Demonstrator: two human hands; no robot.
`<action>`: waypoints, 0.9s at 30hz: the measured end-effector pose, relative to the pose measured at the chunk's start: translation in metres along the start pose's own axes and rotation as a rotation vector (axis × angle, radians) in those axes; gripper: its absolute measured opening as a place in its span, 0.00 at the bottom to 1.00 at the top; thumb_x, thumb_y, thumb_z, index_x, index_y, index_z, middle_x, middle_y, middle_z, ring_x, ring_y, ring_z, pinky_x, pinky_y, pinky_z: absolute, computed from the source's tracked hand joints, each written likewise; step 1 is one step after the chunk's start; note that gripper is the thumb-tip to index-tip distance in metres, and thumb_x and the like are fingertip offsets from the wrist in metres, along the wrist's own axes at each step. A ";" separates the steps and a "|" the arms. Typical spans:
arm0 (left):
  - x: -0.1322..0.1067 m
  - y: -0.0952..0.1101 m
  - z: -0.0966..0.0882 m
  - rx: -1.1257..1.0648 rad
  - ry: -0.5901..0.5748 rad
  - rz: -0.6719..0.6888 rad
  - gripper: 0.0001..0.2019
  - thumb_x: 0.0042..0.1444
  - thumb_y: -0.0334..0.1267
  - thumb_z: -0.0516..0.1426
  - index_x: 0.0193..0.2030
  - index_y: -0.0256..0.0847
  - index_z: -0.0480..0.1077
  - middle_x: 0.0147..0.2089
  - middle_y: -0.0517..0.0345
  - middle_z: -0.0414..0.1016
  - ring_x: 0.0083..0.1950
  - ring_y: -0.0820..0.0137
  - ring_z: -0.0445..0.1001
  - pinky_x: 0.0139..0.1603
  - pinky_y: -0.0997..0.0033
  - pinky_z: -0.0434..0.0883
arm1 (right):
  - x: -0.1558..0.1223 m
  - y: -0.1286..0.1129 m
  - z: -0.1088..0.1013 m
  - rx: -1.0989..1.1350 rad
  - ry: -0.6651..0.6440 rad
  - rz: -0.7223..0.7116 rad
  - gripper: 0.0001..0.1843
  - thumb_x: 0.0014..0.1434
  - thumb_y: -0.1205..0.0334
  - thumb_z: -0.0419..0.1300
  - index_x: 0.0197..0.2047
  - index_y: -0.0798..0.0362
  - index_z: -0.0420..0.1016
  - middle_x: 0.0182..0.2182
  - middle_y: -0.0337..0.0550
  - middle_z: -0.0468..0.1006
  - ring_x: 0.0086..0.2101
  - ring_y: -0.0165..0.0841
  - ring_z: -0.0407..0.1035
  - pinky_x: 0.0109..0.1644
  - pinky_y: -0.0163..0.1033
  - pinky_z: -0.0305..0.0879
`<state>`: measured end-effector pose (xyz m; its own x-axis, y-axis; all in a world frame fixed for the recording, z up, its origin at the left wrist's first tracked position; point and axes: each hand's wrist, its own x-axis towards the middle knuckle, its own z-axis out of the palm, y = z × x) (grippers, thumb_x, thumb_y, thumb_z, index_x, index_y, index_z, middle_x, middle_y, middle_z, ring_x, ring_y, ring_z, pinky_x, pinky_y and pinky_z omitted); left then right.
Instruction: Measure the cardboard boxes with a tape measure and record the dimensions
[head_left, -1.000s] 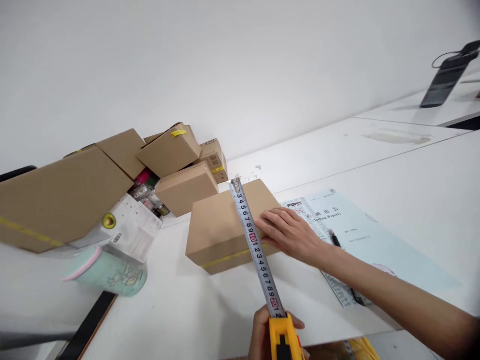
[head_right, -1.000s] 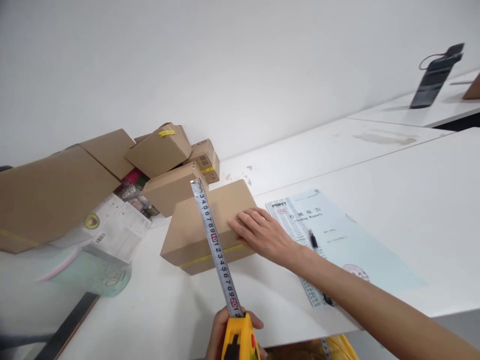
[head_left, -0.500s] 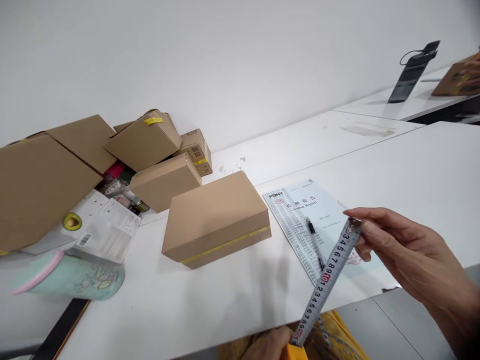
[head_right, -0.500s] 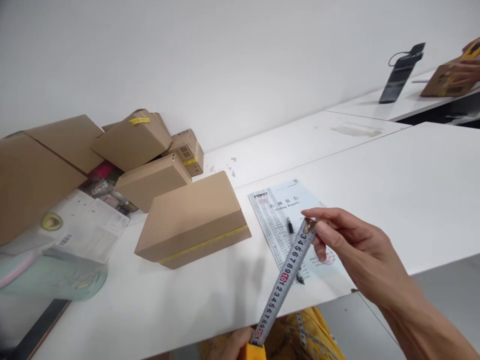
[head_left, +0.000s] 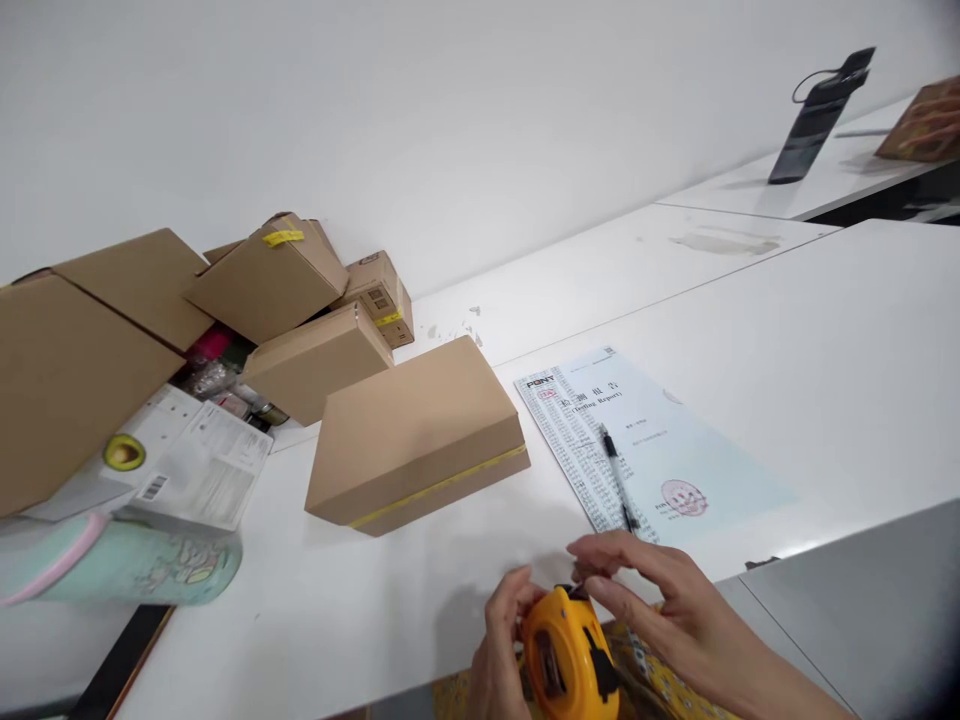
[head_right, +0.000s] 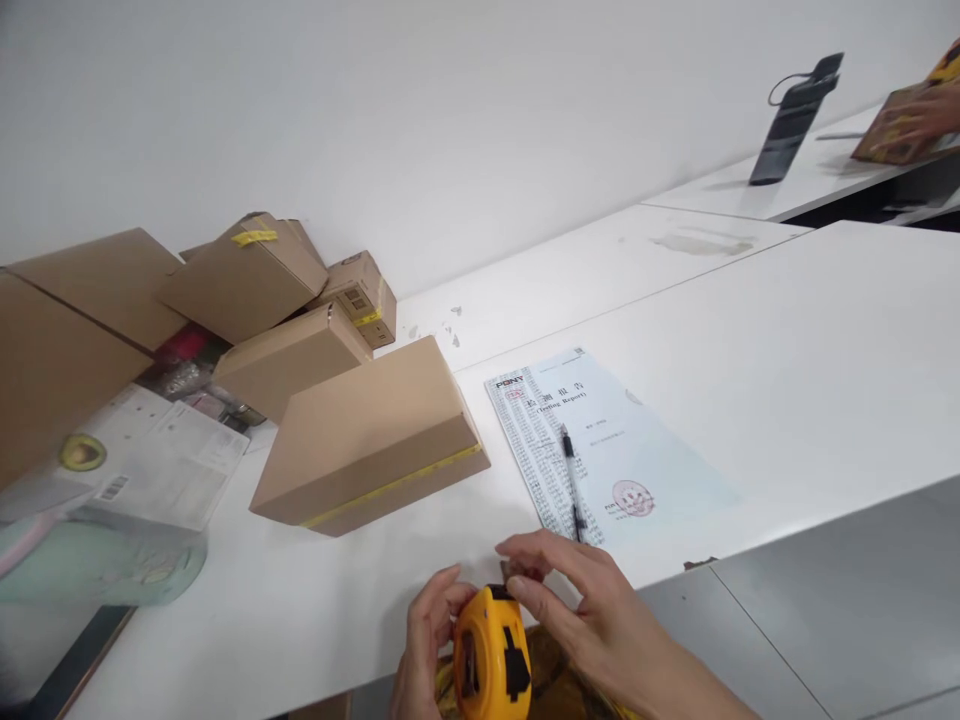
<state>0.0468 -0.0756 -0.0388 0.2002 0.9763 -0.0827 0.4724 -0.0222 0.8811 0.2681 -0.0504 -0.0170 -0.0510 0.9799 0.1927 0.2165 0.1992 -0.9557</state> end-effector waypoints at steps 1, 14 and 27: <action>0.002 0.002 0.000 0.049 0.041 0.028 0.45 0.46 0.41 0.68 0.70 0.43 0.54 0.61 0.43 0.74 0.58 0.55 0.77 0.57 0.60 0.74 | 0.004 0.003 -0.001 -0.081 0.021 -0.031 0.13 0.70 0.50 0.58 0.42 0.48 0.79 0.31 0.44 0.82 0.31 0.36 0.77 0.34 0.39 0.75; 0.070 -0.010 -0.031 0.787 0.391 0.302 0.29 0.57 0.29 0.61 0.64 0.45 0.61 0.56 0.48 0.77 0.57 0.55 0.77 0.51 0.55 0.78 | 0.069 0.046 -0.050 -0.607 -0.021 0.130 0.16 0.68 0.58 0.49 0.49 0.51 0.76 0.27 0.45 0.80 0.26 0.40 0.72 0.31 0.44 0.63; 0.069 -0.006 -0.002 0.761 0.608 0.611 0.16 0.64 0.34 0.59 0.58 0.38 0.70 0.58 0.40 0.77 0.60 0.49 0.73 0.63 0.40 0.68 | 0.033 0.036 -0.092 0.070 0.425 0.204 0.21 0.62 0.39 0.64 0.30 0.46 0.70 0.21 0.37 0.72 0.24 0.33 0.66 0.29 0.40 0.65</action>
<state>0.0563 -0.0080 -0.0489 0.2246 0.6958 0.6822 0.8766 -0.4501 0.1704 0.3642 -0.0104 -0.0249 0.3923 0.9179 0.0593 0.1133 0.0158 -0.9934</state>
